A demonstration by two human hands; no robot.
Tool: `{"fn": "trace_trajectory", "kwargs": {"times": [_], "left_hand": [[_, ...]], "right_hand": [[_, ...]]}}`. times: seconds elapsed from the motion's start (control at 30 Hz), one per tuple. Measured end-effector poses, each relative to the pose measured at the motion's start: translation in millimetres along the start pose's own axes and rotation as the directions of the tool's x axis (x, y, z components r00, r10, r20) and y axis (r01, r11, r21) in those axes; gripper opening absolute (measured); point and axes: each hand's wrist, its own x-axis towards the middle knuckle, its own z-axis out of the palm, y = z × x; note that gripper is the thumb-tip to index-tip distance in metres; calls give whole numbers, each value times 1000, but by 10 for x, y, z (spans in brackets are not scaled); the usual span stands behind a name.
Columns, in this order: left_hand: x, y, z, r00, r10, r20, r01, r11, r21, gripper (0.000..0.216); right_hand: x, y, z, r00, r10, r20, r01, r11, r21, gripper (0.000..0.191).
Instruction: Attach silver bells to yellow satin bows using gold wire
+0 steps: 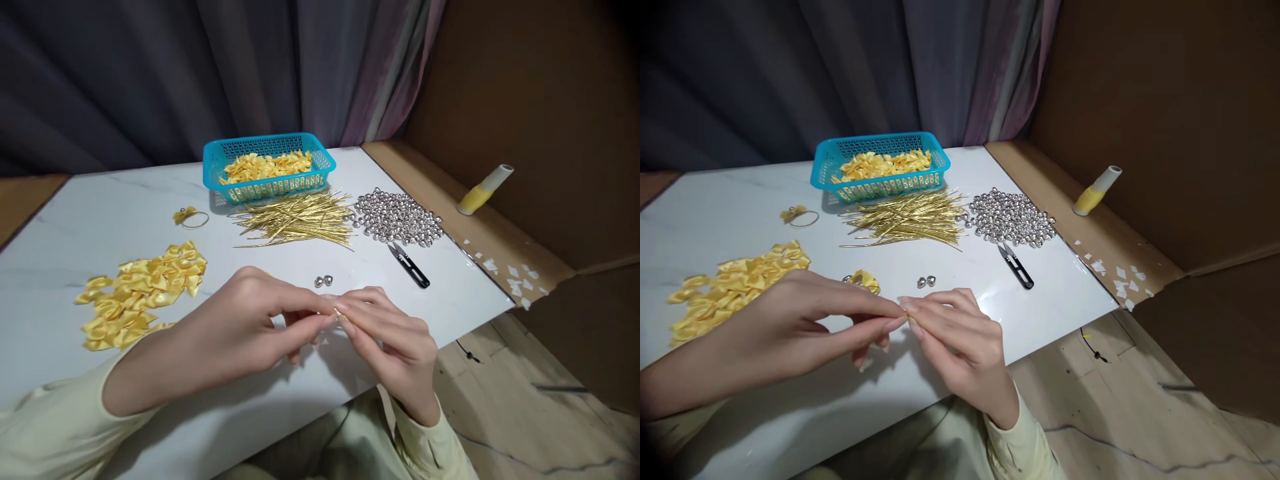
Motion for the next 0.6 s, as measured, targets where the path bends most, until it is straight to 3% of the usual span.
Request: {"fn": "trace_trajectory", "kwargs": {"times": [0.23, 0.47, 0.6], "left_hand": [[-23, 76, 18, 993, 119, -23, -111, 968, 227, 15], [4, -4, -63, 996, -68, 56, 71, 995, -71, 19], [35, -1, -93, 983, -142, 120, 160, 975, -156, 18]], "right_hand": [[-12, -47, 101, 993, 41, -112, -39, 999, 22, 46], [-16, -24, 122, 991, -46, -125, 37, 996, -78, 46], [-23, -9, 142, 989, -77, -125, 65, 993, -96, 48]]}}
